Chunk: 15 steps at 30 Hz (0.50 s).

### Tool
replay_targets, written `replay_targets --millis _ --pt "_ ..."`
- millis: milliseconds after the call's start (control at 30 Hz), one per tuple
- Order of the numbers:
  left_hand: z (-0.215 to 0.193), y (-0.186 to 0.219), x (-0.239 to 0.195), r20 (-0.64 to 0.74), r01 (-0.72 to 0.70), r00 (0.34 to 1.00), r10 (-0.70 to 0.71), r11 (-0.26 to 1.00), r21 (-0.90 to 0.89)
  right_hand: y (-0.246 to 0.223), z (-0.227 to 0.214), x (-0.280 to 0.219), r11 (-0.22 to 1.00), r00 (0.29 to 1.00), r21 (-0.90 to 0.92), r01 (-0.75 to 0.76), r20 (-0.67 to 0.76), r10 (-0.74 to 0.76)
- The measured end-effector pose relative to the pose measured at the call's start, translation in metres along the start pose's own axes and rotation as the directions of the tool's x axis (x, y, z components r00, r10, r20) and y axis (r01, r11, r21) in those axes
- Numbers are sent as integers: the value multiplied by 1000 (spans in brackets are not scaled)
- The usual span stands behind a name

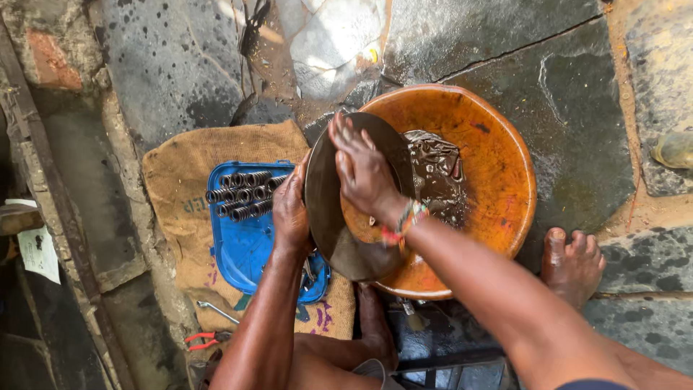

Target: The person scrubs a circular metal part with a brush and water in an orange basin. They rinse the part and continue scrubbing it with their hands. A blue tray with springs and other small metal parts is visible nearby.

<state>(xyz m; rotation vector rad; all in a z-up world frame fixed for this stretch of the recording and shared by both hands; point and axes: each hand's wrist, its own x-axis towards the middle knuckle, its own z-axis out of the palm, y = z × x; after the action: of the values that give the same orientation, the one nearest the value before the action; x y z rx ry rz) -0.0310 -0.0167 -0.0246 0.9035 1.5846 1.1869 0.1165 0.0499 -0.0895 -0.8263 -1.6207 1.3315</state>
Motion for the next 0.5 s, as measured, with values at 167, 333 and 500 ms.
replay_targets --millis 167,333,500 --pt "5 9 16 -35 -81 994 100 934 348 -62 5 -92 988 958 51 144 243 -152" --pt "8 6 -1 0 -49 999 50 988 145 10 -6 -4 997 999 -72 -6 -34 3" --pt "18 24 8 -4 -7 1000 8 991 135 -52 -7 -55 934 933 -105 342 -75 -351"
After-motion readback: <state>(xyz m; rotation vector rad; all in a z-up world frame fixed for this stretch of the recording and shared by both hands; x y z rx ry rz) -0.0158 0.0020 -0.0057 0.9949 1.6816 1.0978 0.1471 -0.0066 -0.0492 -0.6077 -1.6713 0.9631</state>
